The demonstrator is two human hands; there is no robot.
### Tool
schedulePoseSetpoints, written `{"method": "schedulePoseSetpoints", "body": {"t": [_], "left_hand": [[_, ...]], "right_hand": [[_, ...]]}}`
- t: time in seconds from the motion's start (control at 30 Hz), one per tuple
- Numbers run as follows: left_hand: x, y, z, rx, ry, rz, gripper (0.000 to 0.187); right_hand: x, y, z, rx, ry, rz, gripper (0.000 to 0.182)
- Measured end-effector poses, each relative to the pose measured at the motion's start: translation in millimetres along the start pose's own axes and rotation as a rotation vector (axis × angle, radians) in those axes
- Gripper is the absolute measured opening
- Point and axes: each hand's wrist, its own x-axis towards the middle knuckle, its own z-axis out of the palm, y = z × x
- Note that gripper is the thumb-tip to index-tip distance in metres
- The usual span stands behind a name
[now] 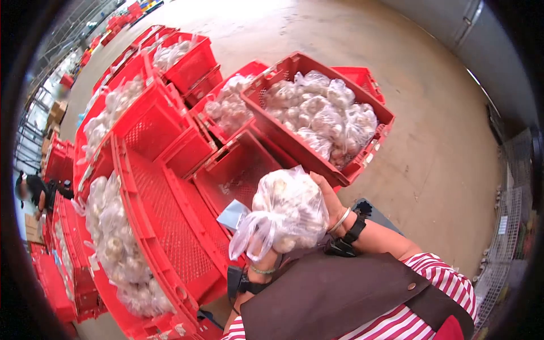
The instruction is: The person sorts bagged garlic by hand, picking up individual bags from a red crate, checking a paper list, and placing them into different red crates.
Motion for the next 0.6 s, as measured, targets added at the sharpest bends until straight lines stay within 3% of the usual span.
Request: {"method": "schedulePoseSetpoints", "body": {"t": [0.07,0.1,0.13,0.2,0.23,0.4,0.53,0.6], "left_hand": [[-16.4,-16.7,8.0,0.077,-0.014,0.089,0.029],[-14.9,-18.7,20.4,-0.21,0.104,-0.05,0.03],[-17.0,-19.5,23.0,-0.212,0.103,-0.044,0.03],[-10.2,-5.1,19.7,-1.182,0.169,-0.941,0.03],[-13.6,-5.4,21.6,-1.044,0.231,-1.072,0.027],[-32.7,-11.8,34.8,-0.953,0.52,-1.187,0.023],[-18.3,-0.6,65.0,-0.984,0.634,-1.206,0.023],[-4.1,15.6,87.2,-0.981,0.715,-1.253,0.022]], "right_hand": [[-6.4,-7.4,-2.4,-0.034,-0.017,0.045,0.06],[-8.9,-12.2,-0.3,-0.07,-0.047,0.032,0.062],[-10.0,-18.3,-2.2,-0.073,-0.049,0.026,0.062],[-7.3,-35.4,-7.8,-0.192,-0.017,-0.036,0.063],[-5.9,-47.7,-9.6,-0.222,-0.015,-0.071,0.062],[5.8,-128.8,-7.1,-0.387,0.089,-0.246,0.063],[33.1,-203.4,25.7,-0.408,-0.021,-0.318,0.057],[64.4,-242.7,22.3,-0.606,-0.054,-0.389,0.056]]}}
